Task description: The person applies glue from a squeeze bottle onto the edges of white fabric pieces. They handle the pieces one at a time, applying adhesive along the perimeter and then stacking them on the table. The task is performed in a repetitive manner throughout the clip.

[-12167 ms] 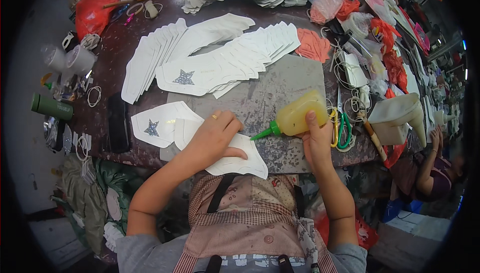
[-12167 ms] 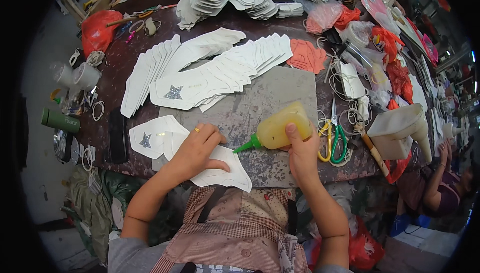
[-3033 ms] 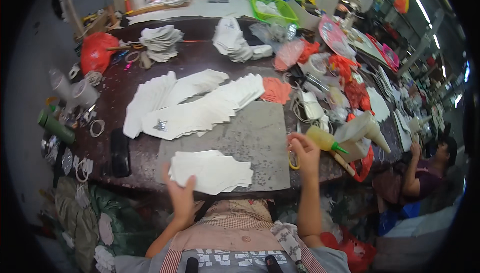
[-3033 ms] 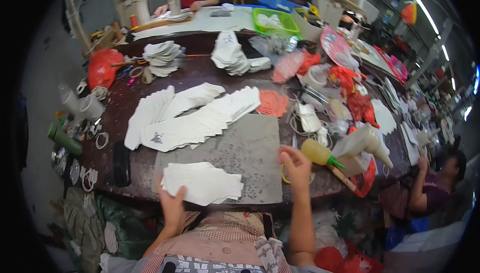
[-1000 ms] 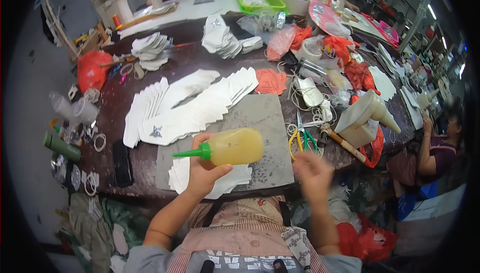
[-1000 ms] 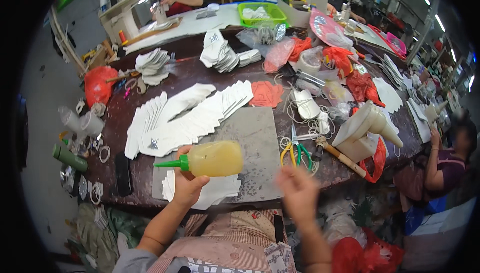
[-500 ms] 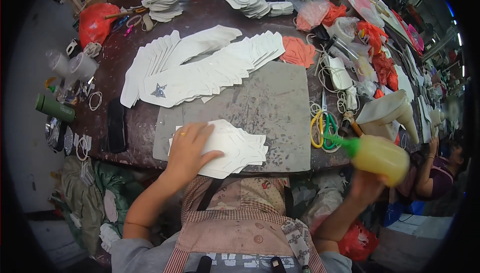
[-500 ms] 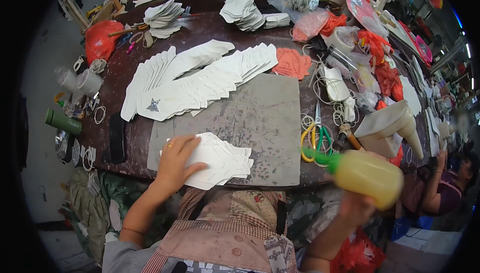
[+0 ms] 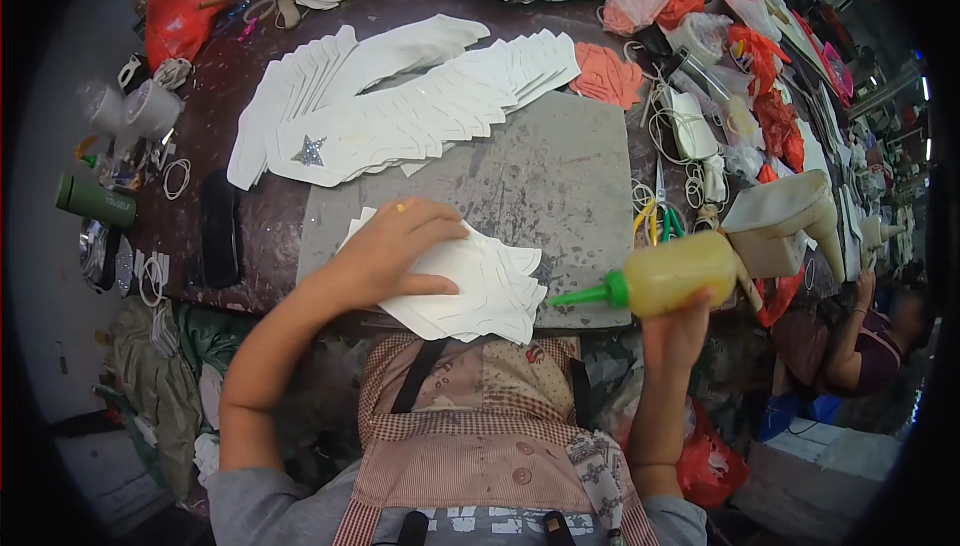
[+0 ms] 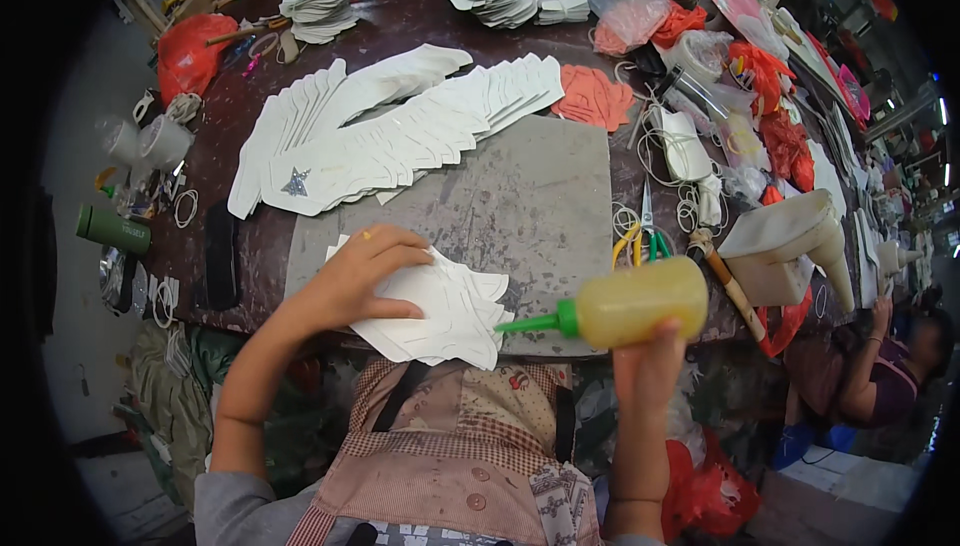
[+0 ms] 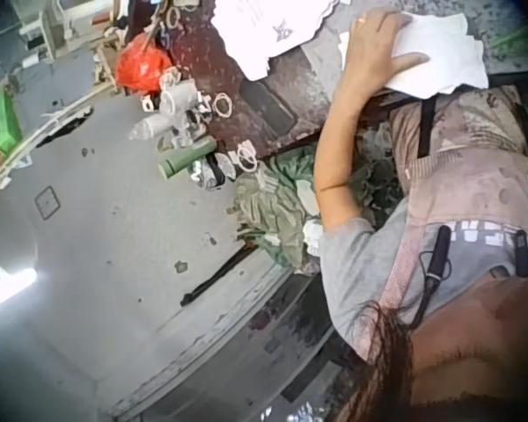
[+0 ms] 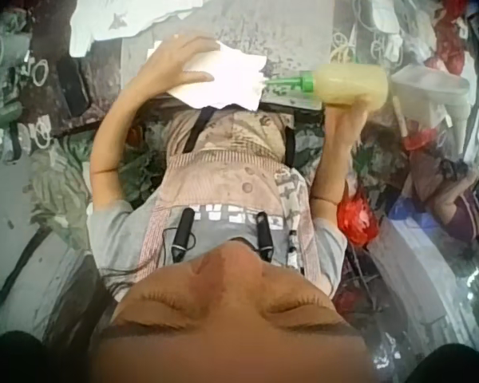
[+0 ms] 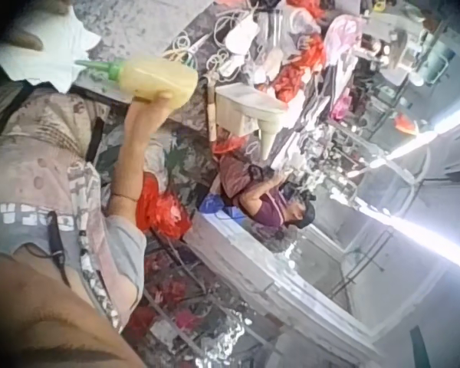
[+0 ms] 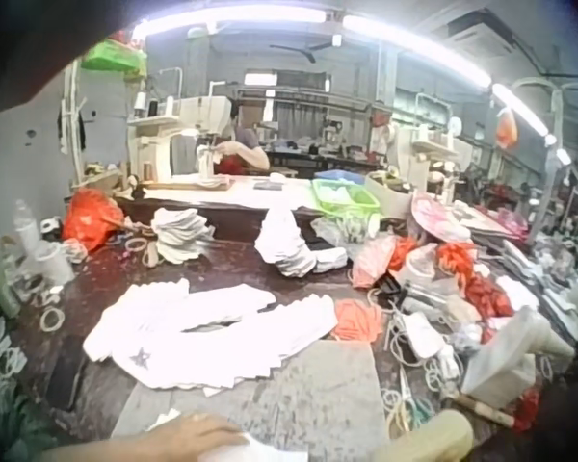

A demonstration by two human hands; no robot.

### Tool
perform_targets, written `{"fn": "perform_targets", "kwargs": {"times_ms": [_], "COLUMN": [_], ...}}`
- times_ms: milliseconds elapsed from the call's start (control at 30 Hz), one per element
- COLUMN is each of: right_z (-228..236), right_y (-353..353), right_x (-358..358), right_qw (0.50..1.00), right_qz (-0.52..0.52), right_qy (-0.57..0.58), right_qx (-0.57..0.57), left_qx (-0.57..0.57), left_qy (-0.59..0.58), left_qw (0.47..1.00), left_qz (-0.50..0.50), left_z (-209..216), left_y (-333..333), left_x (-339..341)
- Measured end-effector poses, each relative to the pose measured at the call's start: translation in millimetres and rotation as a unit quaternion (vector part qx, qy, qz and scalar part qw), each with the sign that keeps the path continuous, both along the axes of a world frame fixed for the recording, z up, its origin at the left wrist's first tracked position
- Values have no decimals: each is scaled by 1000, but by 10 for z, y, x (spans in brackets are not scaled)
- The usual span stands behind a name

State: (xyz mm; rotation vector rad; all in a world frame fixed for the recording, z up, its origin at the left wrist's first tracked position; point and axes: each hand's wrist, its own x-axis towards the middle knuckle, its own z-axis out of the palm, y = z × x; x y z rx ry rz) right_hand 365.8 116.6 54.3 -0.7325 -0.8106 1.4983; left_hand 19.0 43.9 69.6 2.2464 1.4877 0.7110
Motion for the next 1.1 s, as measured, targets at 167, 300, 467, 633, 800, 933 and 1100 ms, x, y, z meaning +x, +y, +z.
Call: {"fn": "perform_targets", "kwargs": {"times_ms": [167, 300, 467, 633, 800, 933, 1100], "right_z": [-41, -39, 41, -11, -19, -5, 20], "right_y": [169, 349, 435, 487, 529, 522, 518], "right_x": [-235, -352, -554, -570, -592, -569, -541], "right_qw": [993, 976, 975, 971, 970, 966, 963], "right_qz": [87, 161, 174, 194, 193, 209, 211], "right_qy": [-75, -147, -129, -127, -138, -141, -157], "right_qx": [-28, -6, -43, -58, -54, -53, -53], "left_qx": [23, 39, 42, 45, 47, 35, 36], "left_qy": [9, 21, 7, 8, 10, 12, 23], "left_qw": [999, 999, 998, 998, 998, 998, 997], "left_qz": [-24, 9, 46, 49, 51, 58, 62], "left_z": [189, 93, -16, -48, -46, -24, -35], "left_y": [7, -108, -152, -161, -172, -167, -174], "left_x": [95, 215, 208, 223, 231, 237, 258]}}
